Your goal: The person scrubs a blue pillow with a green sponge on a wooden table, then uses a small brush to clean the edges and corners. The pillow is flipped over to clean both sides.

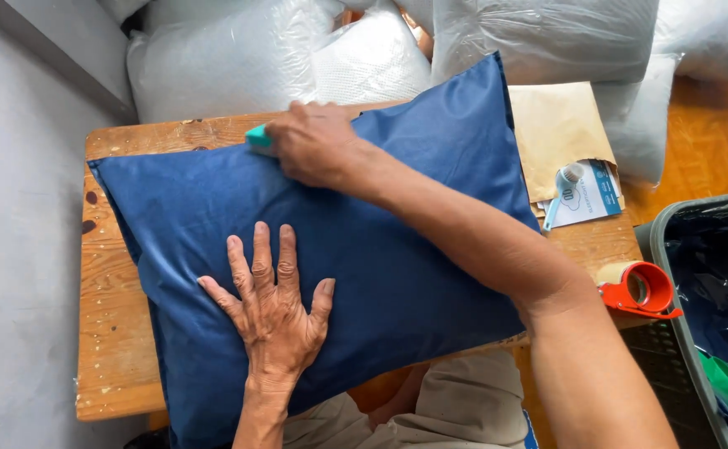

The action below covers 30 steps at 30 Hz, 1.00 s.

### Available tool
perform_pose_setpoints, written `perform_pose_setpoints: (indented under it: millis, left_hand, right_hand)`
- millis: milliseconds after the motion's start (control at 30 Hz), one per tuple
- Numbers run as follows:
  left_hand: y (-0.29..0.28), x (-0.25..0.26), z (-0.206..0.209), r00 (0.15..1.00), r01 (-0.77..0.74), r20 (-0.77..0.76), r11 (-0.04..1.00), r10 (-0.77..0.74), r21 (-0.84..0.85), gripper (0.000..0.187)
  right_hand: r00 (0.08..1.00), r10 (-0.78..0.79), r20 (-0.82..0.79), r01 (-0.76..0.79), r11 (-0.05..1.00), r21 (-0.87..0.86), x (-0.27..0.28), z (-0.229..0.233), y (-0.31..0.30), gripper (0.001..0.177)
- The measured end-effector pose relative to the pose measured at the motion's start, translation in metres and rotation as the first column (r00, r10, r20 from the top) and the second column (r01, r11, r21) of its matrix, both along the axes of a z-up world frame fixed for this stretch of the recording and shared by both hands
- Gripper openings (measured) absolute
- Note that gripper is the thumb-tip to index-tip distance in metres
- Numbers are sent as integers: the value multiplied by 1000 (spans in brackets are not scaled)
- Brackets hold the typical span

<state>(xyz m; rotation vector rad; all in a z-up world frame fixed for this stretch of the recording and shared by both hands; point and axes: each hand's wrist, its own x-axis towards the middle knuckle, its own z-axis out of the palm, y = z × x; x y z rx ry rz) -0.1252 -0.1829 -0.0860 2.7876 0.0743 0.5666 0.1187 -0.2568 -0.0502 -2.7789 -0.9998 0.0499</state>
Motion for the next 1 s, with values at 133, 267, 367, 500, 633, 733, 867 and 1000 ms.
perform_pose_setpoints:
  millis: [133,267,367,500,633,733,867,1000]
  left_hand:
    - [1,0,-4,1000,9,-11,1000,-9,-29,78]
    - [1,3,-5,999,22,-23,998,-23,-51,78]
    - [5,2,-6,999,25,-25,998,-26,-59,78]
    - [3,3,-5,999,35,-23,997,-37,-76,78]
    - [2,4,-2,999,40,-33,997,-42,-60,78]
    - [1,7,1,999,27,-31,999,-28,-27,76]
    - [3,8,1,999,21,-42,999,-22,-42,75]
    - [4,6,-3,998,24,-51,998,-26,-54,76]
  right_hand:
    - [973,-177,151,225,884,-411,51,-6,-106,23]
    - [844,-506,177,529,731,-431,95,-7,-226,32]
    - [733,-650,199,680,701,-217,107,-20,-287,40]
    - [888,-454,-75,385,643,662,102,-50,-342,55]
    - [967,-101,-233,252,510,822,64,-35,-306,51]
    - [938,-299,-177,347,809,474,38,-27,-293,55]
    - [716,-660,-229,684,729,37,12,-24,-303,33]
    - [718,-695,-15,660,674,332,-15,-23,-314,57]
